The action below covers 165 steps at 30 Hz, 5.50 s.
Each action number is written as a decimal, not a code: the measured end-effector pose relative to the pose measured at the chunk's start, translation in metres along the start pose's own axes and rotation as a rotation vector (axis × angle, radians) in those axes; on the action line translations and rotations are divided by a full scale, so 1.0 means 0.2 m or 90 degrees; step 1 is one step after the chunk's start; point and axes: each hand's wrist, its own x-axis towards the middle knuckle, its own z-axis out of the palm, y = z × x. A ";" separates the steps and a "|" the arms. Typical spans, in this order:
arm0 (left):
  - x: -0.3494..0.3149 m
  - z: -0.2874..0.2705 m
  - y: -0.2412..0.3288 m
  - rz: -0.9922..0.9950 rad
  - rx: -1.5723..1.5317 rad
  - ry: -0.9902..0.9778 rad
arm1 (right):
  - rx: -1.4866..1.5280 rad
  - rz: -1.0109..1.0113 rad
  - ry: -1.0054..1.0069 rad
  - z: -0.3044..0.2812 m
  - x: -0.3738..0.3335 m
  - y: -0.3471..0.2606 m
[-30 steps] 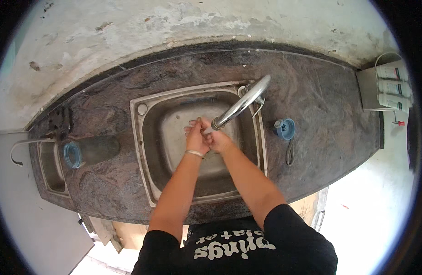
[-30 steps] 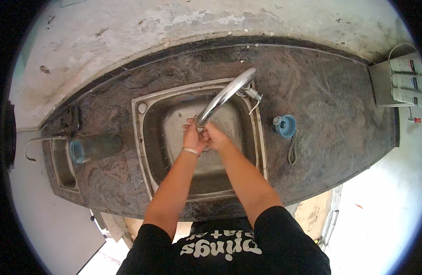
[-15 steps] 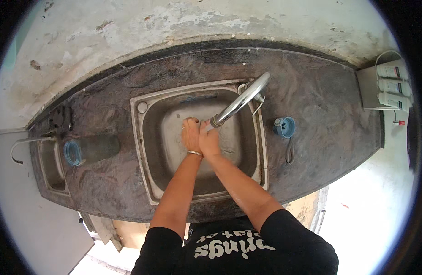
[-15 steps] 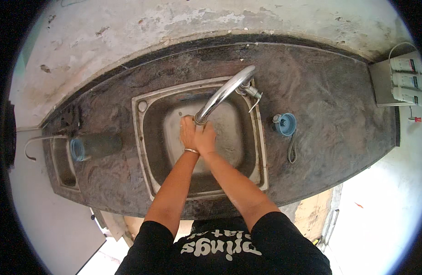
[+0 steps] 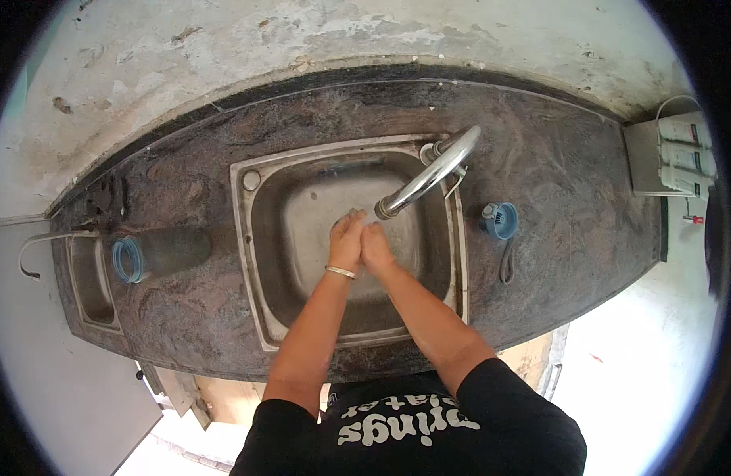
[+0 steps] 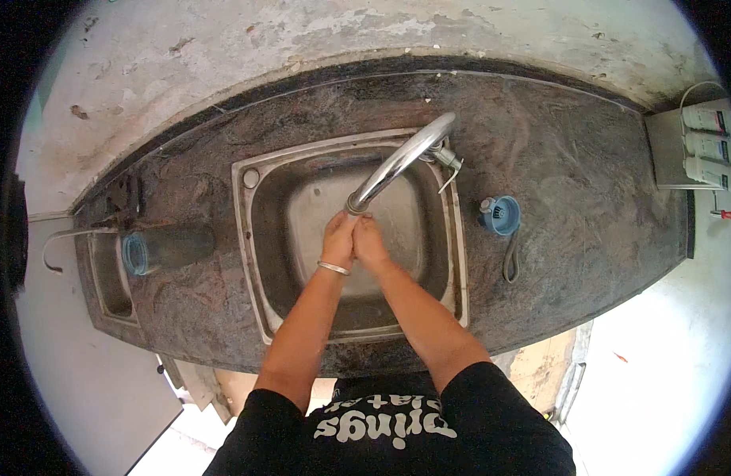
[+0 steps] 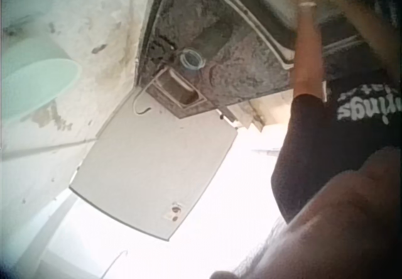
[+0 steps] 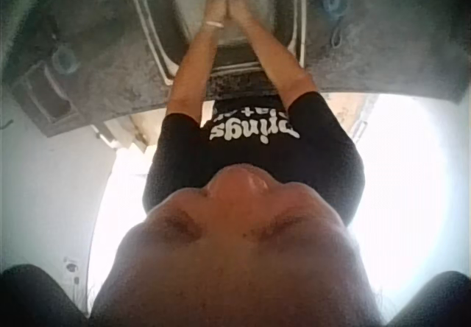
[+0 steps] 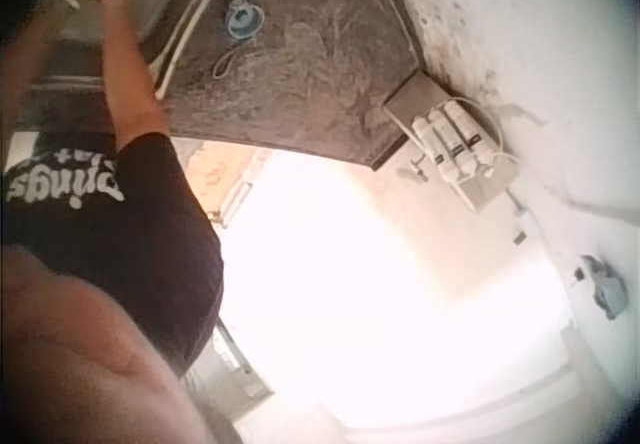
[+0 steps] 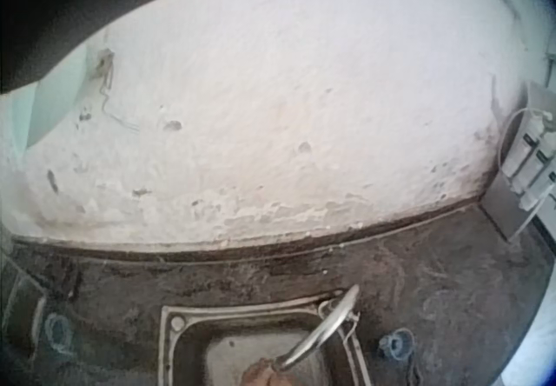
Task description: Cleaning and rinsing a reusable water bottle and its lid at a sink.
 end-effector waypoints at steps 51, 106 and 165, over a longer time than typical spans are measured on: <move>-0.11 0.07 -0.01 0.056 -0.095 0.130 | 0.736 0.059 -0.115 -0.07 -0.03 -0.18; -0.15 0.04 0.08 -0.008 -0.295 -0.086 | 0.672 -0.014 -0.104 -0.07 -0.07 -0.21; -0.14 0.01 0.04 -0.040 -0.231 -0.052 | 0.406 -0.088 -0.099 -0.03 -0.10 -0.23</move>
